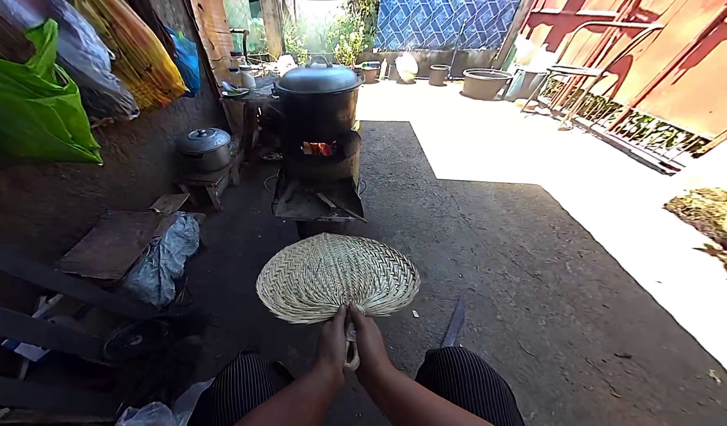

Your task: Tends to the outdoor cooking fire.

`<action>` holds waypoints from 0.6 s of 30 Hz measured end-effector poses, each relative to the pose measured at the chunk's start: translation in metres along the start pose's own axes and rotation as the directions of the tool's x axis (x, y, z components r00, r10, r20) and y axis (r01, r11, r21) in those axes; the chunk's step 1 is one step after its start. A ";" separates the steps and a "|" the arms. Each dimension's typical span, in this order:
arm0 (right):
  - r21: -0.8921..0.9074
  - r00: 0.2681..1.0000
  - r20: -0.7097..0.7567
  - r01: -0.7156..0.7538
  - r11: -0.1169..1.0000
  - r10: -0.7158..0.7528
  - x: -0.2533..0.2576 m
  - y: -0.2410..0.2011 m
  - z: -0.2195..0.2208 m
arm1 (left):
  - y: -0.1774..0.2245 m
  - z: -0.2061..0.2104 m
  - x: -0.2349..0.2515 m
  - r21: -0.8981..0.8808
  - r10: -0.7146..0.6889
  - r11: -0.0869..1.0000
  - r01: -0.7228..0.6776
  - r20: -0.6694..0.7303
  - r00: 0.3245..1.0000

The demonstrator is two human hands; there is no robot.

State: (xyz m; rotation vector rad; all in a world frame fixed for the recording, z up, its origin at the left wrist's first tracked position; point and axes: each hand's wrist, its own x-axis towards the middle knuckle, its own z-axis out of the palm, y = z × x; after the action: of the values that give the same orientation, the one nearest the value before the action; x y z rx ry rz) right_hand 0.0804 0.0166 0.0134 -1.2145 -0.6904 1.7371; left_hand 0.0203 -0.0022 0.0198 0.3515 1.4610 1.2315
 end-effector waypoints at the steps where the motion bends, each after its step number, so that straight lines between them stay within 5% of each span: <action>1: -0.010 0.999 0.013 0.038 0.999 -0.038 -0.002 -0.002 0.000 | 0.000 0.000 -0.001 -0.005 0.043 0.999 -0.043 0.005 0.999; 4: 0.011 0.992 0.062 0.109 0.994 -0.109 -0.006 -0.007 0.000 | 0.002 0.000 -0.003 -0.057 0.129 0.990 -0.126 0.052 0.990; 8: 0.004 1.000 0.006 -0.028 1.000 0.028 0.002 0.000 -0.001 | 0.001 0.000 0.000 -0.036 -0.006 0.999 0.006 0.009 1.000; 13: 0.006 0.984 0.098 0.145 0.989 -0.145 -0.006 -0.009 0.002 | 0.005 -0.001 -0.006 -0.059 0.208 0.977 -0.206 0.034 0.978; 18: -0.013 0.999 0.038 -0.020 1.000 0.020 0.008 0.006 0.000 | -0.003 -0.005 0.006 0.052 -0.004 0.999 0.005 -0.019 1.000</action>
State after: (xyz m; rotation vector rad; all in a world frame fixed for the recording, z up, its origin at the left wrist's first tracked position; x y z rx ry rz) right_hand 0.0773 0.0212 0.0047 -1.2031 -0.7157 1.7791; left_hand 0.0153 -0.0009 0.0127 0.3731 1.5112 1.1978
